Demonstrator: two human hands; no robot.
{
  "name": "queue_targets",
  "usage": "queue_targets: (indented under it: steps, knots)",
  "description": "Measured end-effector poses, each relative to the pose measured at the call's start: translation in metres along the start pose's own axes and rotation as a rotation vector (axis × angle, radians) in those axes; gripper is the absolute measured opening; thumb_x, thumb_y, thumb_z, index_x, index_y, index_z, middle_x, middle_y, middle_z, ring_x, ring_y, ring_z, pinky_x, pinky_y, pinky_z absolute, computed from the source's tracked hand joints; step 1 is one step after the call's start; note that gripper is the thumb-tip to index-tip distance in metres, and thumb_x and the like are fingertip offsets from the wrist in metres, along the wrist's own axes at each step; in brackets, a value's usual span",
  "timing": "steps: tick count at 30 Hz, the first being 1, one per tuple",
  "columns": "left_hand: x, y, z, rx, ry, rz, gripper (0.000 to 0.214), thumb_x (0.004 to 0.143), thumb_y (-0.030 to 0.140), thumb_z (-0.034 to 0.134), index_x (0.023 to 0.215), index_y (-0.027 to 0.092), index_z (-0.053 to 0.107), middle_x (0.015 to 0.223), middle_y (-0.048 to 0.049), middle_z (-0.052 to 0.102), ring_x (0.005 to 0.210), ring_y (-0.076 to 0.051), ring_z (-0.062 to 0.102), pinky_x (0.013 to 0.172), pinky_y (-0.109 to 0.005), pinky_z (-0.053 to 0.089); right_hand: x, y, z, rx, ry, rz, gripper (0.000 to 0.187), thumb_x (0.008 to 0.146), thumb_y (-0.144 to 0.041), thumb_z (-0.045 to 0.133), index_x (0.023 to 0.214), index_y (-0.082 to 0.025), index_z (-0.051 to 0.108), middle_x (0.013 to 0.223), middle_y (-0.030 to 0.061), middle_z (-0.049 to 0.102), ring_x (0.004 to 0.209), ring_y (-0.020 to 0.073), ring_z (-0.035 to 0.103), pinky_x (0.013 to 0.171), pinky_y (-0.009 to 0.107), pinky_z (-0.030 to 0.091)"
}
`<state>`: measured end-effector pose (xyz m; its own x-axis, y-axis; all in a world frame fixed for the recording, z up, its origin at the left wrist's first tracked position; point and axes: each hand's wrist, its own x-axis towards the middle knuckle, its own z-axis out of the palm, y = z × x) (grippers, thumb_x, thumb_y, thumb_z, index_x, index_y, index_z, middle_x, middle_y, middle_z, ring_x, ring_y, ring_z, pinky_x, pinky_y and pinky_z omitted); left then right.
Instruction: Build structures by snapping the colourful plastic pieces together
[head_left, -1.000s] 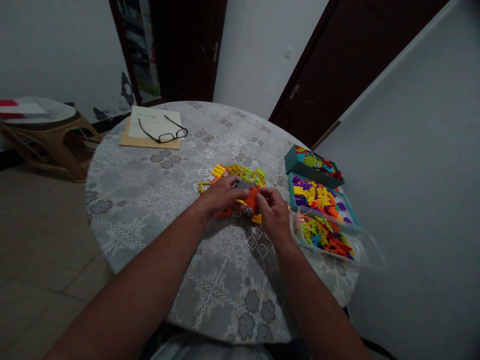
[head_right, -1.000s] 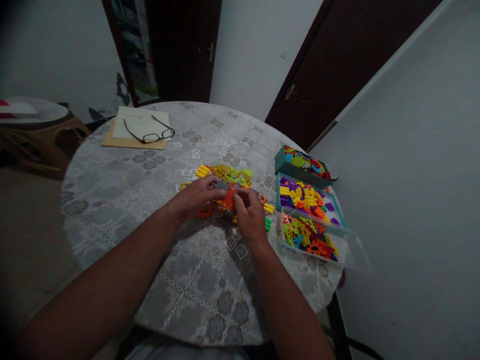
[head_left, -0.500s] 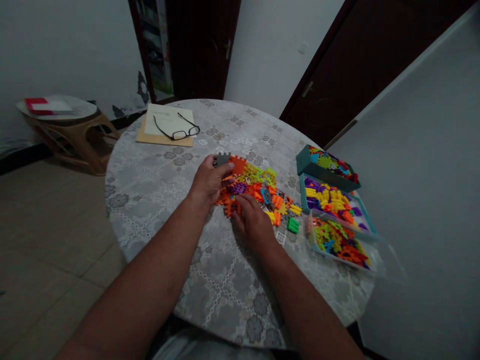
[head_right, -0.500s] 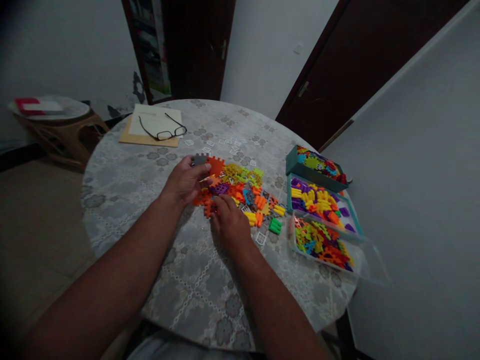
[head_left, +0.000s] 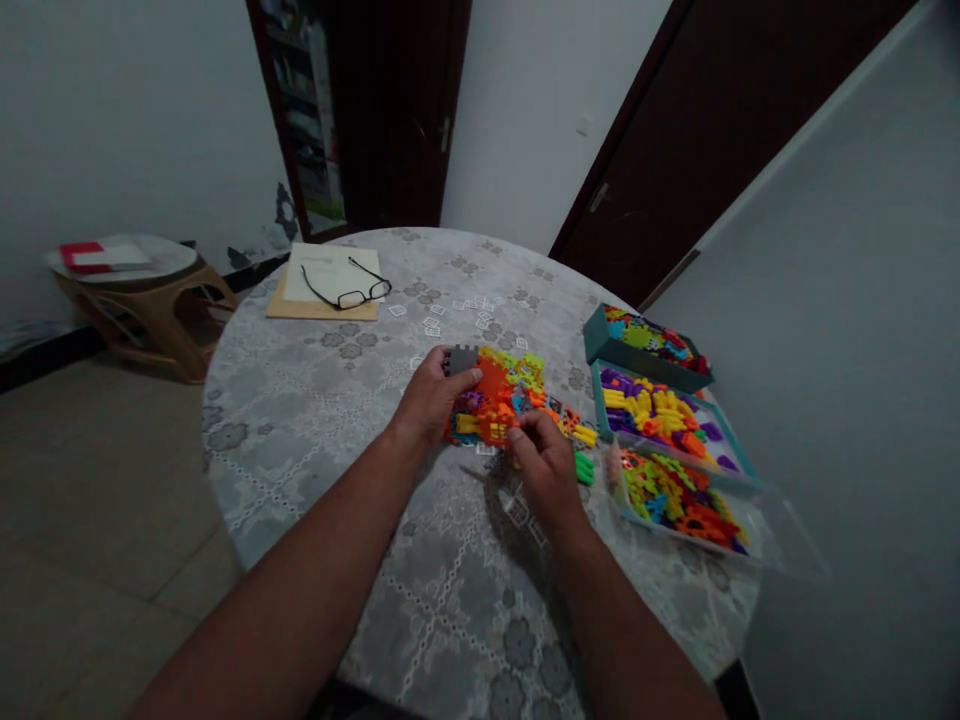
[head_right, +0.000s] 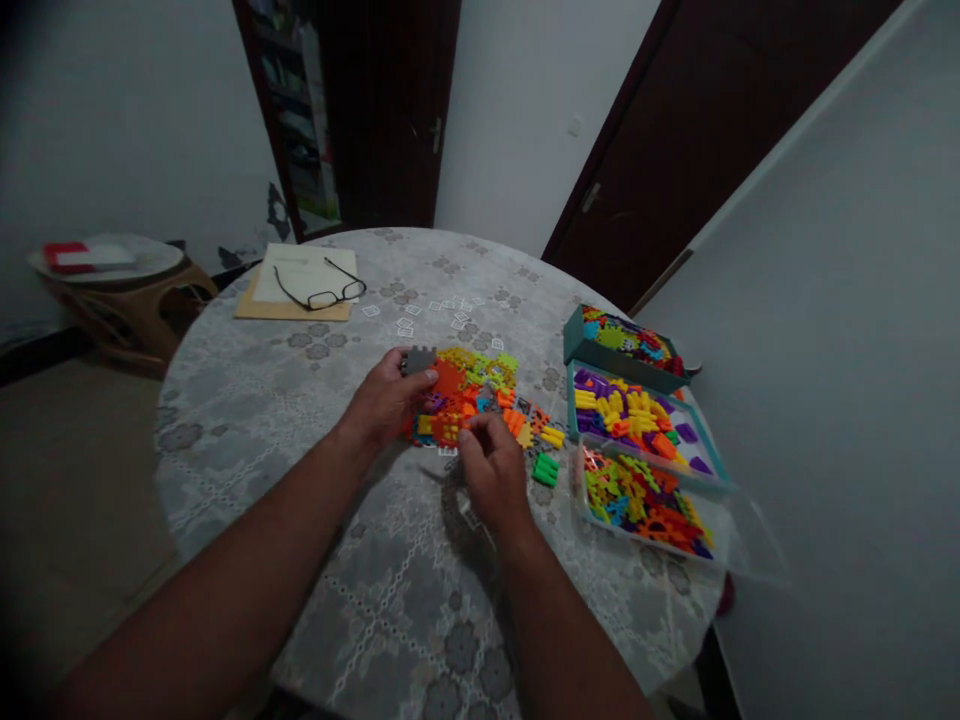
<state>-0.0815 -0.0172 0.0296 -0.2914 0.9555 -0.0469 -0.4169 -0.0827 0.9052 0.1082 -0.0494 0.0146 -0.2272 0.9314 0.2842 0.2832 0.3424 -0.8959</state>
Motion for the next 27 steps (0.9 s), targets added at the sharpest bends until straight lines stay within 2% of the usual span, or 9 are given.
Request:
queue_targets:
  steps: [3, 7, 11, 13, 15, 17, 19, 22, 27]
  knots:
    - [-0.007, -0.005, 0.009, 0.044, -0.089, -0.058, 0.043, 0.075, 0.025, 0.086, 0.111, 0.022, 0.063, 0.101, -0.0045, 0.07, 0.075, -0.015, 0.067, 0.059, -0.025, 0.057, 0.008, 0.003, -0.007, 0.13, 0.111, 0.061, 0.018, 0.098, -0.043, 0.061, 0.097, -0.025, 0.063, 0.084, -0.0016, 0.06, 0.076, 0.0181, 0.057, 0.071, 0.029, 0.047]
    - [-0.015, -0.01, 0.018, 0.103, -0.181, -0.081, 0.044, 0.075, 0.029, 0.089, 0.11, 0.022, 0.064, 0.107, -0.0069, 0.073, 0.086, -0.019, 0.071, 0.064, -0.027, 0.059, 0.017, 0.012, -0.008, 0.173, 0.19, 0.125, 0.025, 0.093, -0.049, 0.068, 0.1, -0.025, 0.064, 0.098, 0.0003, 0.067, 0.078, 0.0178, 0.059, 0.07, 0.029, 0.049]
    - [-0.018, -0.014, 0.021, 0.152, -0.225, -0.077, 0.045, 0.078, 0.037, 0.088, 0.113, 0.023, 0.064, 0.111, -0.0066, 0.074, 0.091, -0.021, 0.073, 0.067, -0.03, 0.062, 0.021, 0.019, -0.004, 0.22, 0.197, 0.185, 0.027, 0.088, -0.046, 0.075, 0.095, -0.024, 0.062, 0.085, -0.0023, 0.064, 0.074, 0.0168, 0.059, 0.068, 0.028, 0.049]
    - [-0.018, -0.016, 0.021, 0.194, -0.253, -0.116, 0.04, 0.081, 0.04, 0.086, 0.111, 0.023, 0.065, 0.11, -0.007, 0.075, 0.09, -0.022, 0.073, 0.07, -0.033, 0.063, 0.023, 0.019, -0.003, 0.27, 0.217, 0.182, 0.029, 0.087, -0.043, 0.077, 0.104, -0.023, 0.064, 0.086, -0.0026, 0.065, 0.075, 0.0167, 0.062, 0.071, 0.028, 0.051]
    - [-0.019, -0.017, 0.022, 0.253, -0.297, -0.113, 0.038, 0.083, 0.043, 0.086, 0.11, 0.024, 0.066, 0.111, -0.0073, 0.076, 0.095, -0.024, 0.074, 0.075, -0.036, 0.064, 0.024, 0.016, -0.003, 0.292, 0.235, 0.16, 0.039, 0.086, -0.039, 0.077, 0.121, -0.024, 0.066, 0.097, -0.0002, 0.07, 0.083, 0.0179, 0.066, 0.078, 0.03, 0.055]
    - [-0.02, -0.018, 0.022, 0.314, -0.328, -0.109, 0.039, 0.083, 0.046, 0.086, 0.11, 0.025, 0.068, 0.108, -0.0067, 0.077, 0.093, -0.024, 0.075, 0.078, -0.038, 0.063, 0.025, 0.013, -0.005, 0.252, 0.228, 0.118, 0.046, 0.086, -0.035, 0.076, 0.13, -0.025, 0.069, 0.109, 0.0028, 0.074, 0.095, 0.0202, 0.07, 0.088, 0.033, 0.057]
    - [-0.021, -0.018, 0.022, 0.37, -0.35, -0.118, 0.042, 0.083, 0.05, 0.086, 0.113, 0.026, 0.069, 0.105, -0.0066, 0.078, 0.089, -0.024, 0.076, 0.077, -0.038, 0.063, 0.026, 0.011, -0.009, 0.179, 0.216, 0.096, 0.041, 0.085, -0.032, 0.075, 0.126, -0.025, 0.075, 0.115, 0.0043, 0.076, 0.102, 0.0223, 0.07, 0.093, 0.035, 0.057]
    - [-0.021, -0.016, 0.021, 0.395, -0.399, -0.159, 0.048, 0.081, 0.052, 0.087, 0.118, 0.027, 0.07, 0.104, -0.0076, 0.078, 0.088, -0.026, 0.076, 0.077, -0.038, 0.063, 0.029, 0.01, -0.015, 0.148, 0.167, 0.172, 0.037, 0.083, -0.031, 0.075, 0.118, -0.024, 0.079, 0.109, 0.0042, 0.078, 0.093, 0.0231, 0.071, 0.086, 0.036, 0.058]
    - [-0.022, -0.014, 0.019, 0.406, -0.523, -0.16, 0.043, 0.079, 0.045, 0.089, 0.114, 0.027, 0.072, 0.109, -0.0083, 0.076, 0.094, -0.028, 0.076, 0.081, -0.042, 0.064, 0.032, 0.008, -0.028, 0.273, -0.031, 0.265, 0.03, 0.079, -0.028, 0.076, 0.109, -0.023, 0.079, 0.098, 0.0017, 0.079, 0.085, 0.0209, 0.072, 0.074, 0.032, 0.056]
